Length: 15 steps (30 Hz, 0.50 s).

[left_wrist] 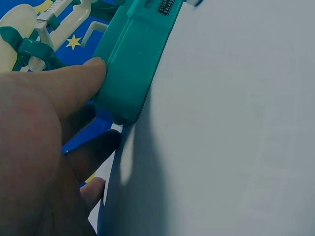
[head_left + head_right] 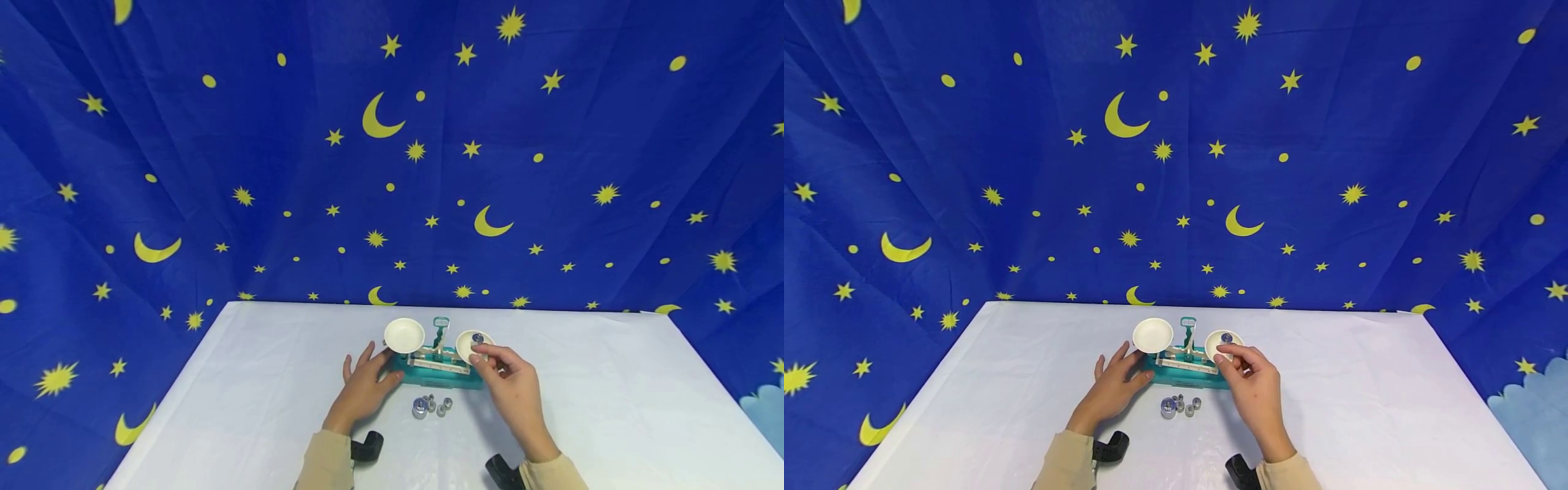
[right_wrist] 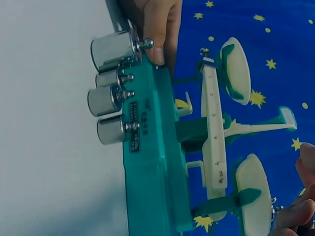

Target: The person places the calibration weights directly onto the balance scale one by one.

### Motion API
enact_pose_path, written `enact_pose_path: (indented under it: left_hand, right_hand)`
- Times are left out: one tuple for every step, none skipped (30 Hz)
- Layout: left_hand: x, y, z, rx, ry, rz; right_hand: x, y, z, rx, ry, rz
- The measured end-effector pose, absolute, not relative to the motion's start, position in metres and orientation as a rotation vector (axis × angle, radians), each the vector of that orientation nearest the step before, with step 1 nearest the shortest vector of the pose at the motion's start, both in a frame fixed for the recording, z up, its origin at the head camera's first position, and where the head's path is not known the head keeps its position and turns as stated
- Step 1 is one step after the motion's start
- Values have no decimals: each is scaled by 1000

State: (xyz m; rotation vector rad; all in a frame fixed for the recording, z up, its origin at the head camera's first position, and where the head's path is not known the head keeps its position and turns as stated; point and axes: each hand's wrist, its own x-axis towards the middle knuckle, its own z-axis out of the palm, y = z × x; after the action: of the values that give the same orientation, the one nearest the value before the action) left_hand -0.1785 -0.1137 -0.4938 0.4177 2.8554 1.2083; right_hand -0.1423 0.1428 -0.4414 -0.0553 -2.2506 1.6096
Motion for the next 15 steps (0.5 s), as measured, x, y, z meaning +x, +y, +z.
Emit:
enact_pose_path:
  left_hand:
    - [-178, -114, -494, 419, 2857, 1209]
    - [-178, -114, -494, 420, 2857, 1209]
    - [-178, -114, -494, 423, 2859, 1210]
    - [-178, -115, -494, 426, 2858, 1214]
    - [-178, -115, -494, 425, 2855, 1215]
    - [-178, -115, -494, 427, 2852, 1218]
    - [-177, -115, -493, 432, 2852, 1224]
    - [-177, -115, -493, 434, 2853, 1223]
    - [-177, -115, -493, 437, 2854, 1225]
    - [-177, -115, -493, 436, 2853, 1225]
    - [-177, -115, -493, 436, 2855, 1222]
    - [-177, -115, -493, 436, 2856, 1223]
    - [-177, -115, -494, 435, 2858, 1220]
    - [-177, -115, -494, 433, 2859, 1217]
    - [-177, -115, -494, 431, 2857, 1217]
  right_hand:
    - [-141, 142, -440, -45, -2252, 1617]
    - [-140, 142, -440, -34, -2256, 1620]
    - [-140, 141, -439, -20, -2263, 1620]
    - [-139, 140, -438, -10, -2268, 1623]
    - [-138, 140, -438, -1, -2280, 1620]
    - [-138, 139, -437, 6, -2288, 1620]
    - [-137, 138, -437, 8, -2300, 1618]
    - [-137, 138, -437, 9, -2308, 1619]
    - [-136, 137, -436, 7, -2318, 1621]
    - [-136, 136, -436, 1, -2328, 1626]
    - [-136, 136, -436, -4, -2339, 1624]
    - [-136, 135, -436, -8, -2348, 1622]
    - [-135, 134, -436, -15, -2357, 1618]
    - [-135, 134, -436, -19, -2365, 1614]
    - [-135, 133, -436, -21, -2374, 1604]
